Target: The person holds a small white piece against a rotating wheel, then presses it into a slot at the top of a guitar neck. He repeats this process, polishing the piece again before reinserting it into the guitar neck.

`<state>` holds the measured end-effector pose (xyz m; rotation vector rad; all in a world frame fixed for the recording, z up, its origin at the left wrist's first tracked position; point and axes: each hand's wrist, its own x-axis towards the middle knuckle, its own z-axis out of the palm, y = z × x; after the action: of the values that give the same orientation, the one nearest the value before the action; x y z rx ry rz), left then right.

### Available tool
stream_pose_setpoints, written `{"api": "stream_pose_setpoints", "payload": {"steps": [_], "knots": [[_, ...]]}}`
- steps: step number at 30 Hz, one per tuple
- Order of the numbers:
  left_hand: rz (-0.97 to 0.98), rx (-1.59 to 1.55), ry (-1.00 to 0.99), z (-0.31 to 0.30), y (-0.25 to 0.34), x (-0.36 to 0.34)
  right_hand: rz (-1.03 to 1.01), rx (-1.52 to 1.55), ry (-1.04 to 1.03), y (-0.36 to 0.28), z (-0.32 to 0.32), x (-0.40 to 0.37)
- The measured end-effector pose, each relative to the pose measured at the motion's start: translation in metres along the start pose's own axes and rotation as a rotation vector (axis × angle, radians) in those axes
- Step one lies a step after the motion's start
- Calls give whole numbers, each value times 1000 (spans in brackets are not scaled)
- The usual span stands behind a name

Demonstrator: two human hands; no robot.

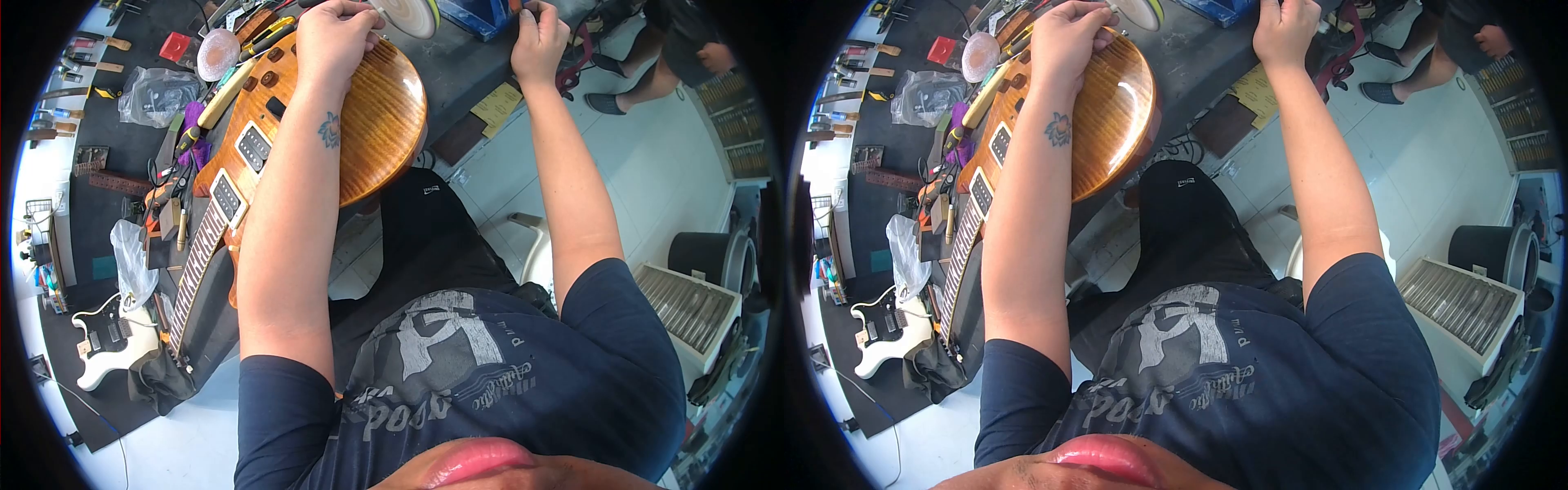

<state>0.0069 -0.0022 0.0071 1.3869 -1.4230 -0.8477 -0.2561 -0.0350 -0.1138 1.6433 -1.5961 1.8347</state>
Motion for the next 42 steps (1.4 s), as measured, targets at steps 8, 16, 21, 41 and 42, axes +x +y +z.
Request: {"api": "stream_pose_setpoints", "payload": {"steps": [8,16,21,41,42], "knots": [[84,-391,-45,-42,15,-11,109,346,-62,22,7,15],[368,-781,-260,-98,54,-92,328,386,-220,11,-7,26],[410,-878,-312,-120,69,-134,334,176,-168,-2,-17,29],[92,-988,188,-166,61,-280,-451,825,-509,-378,-104,-66],[89,-984,206,-168,61,-287,-449,826,-506,-382,-104,-70]]}}
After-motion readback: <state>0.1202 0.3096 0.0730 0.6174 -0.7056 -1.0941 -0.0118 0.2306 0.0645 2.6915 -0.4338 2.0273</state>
